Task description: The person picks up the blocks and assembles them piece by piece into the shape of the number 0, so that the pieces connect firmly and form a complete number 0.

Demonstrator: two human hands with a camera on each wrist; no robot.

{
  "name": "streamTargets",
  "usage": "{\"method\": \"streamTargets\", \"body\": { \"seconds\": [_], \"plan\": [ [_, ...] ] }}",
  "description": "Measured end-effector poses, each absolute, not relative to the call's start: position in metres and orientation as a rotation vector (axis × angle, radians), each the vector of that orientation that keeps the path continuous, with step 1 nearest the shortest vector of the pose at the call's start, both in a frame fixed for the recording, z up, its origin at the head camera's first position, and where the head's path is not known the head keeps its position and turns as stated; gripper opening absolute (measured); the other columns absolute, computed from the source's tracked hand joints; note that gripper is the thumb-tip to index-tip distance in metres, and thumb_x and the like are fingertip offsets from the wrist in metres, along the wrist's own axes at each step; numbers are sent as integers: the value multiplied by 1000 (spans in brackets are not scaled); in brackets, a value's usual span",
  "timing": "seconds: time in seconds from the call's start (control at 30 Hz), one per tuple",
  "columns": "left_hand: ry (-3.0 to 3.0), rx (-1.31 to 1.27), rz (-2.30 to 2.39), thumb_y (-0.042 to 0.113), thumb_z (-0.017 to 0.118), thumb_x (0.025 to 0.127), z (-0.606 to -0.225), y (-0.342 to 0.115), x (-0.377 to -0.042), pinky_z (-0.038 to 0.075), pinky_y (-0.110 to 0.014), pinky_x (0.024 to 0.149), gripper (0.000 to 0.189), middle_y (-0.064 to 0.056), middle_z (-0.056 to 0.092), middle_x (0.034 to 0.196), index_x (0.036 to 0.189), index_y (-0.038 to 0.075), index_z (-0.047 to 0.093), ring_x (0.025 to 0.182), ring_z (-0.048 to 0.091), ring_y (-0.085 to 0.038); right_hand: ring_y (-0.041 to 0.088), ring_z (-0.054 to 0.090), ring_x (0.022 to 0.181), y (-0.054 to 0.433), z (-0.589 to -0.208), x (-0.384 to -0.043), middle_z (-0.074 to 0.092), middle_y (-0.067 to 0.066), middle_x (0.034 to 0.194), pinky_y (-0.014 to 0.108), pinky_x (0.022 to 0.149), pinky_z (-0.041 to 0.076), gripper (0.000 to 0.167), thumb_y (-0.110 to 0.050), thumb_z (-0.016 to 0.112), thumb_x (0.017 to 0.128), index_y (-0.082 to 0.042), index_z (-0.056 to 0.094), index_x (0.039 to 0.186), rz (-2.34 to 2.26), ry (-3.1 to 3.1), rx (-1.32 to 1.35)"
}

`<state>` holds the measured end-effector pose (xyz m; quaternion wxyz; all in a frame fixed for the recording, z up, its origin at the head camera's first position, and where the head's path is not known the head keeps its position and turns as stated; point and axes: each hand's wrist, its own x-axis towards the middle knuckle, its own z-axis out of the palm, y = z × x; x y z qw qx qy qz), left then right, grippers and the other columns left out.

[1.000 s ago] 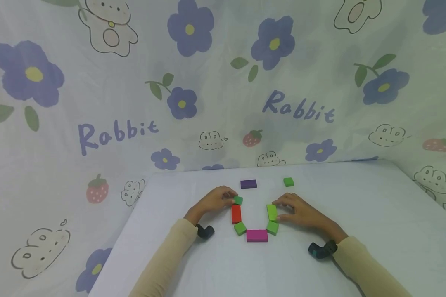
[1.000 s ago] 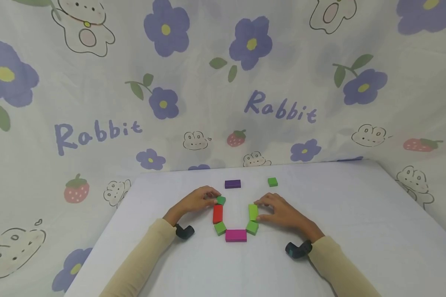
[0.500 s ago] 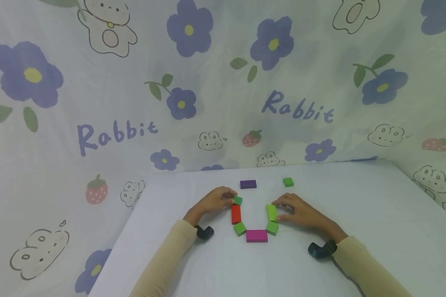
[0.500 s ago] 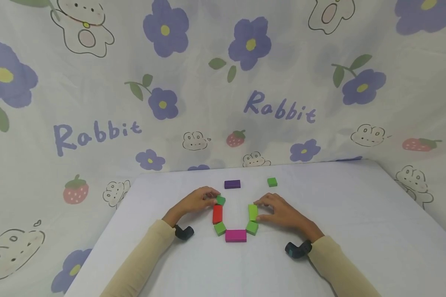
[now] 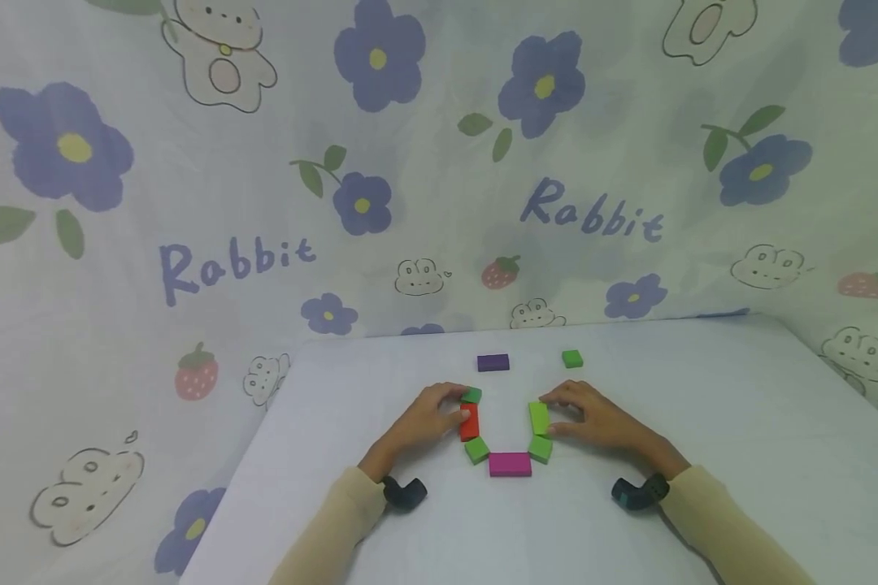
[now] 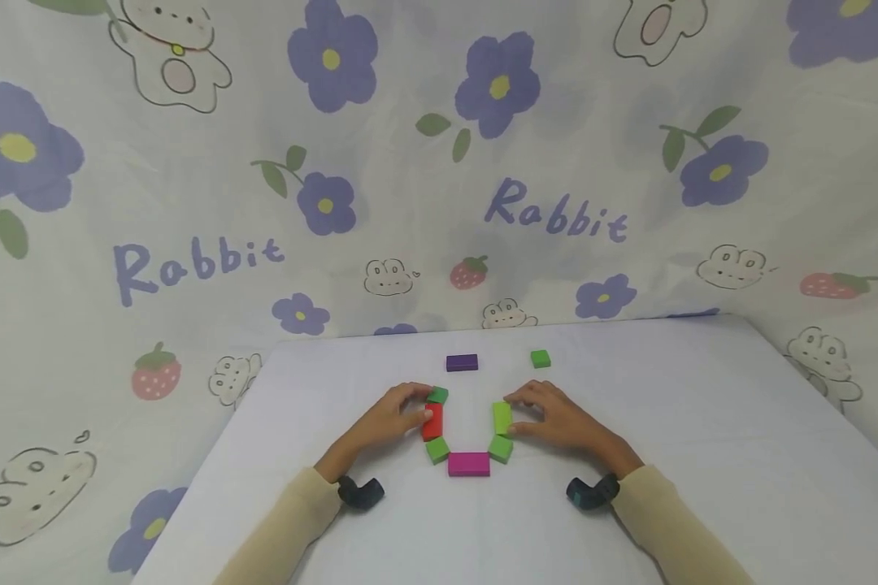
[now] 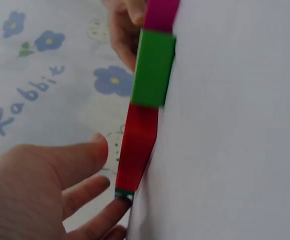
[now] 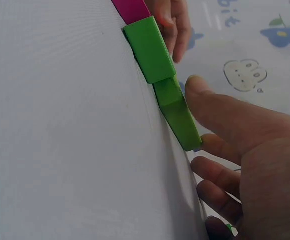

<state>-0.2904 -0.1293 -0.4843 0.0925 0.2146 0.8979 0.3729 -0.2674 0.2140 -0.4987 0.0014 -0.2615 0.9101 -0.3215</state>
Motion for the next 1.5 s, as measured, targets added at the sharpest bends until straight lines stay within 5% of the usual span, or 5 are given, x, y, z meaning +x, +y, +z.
{"method": "streamTargets", "body": {
  "seconds": [0.73,1.5],
  "plan": [
    [2747,695,1050,39,66,95,-486,-123,-285,29,-57,116,44,-2,58,140,135,24,60,138,44,-28,15,52,120,223,-500,-267,59,-9,126,50,106,46,56,-56,69,88,-25,61,135,-1032,2854,-794],
    [2753,720,1173,29,64,98,-491,-132,-285,39,-55,113,35,-5,64,135,132,20,67,134,52,-30,14,56,114,218,-500,-267,62,-7,122,48,101,49,38,-41,66,95,-24,64,129,-1085,2865,-808]
  ]
}}
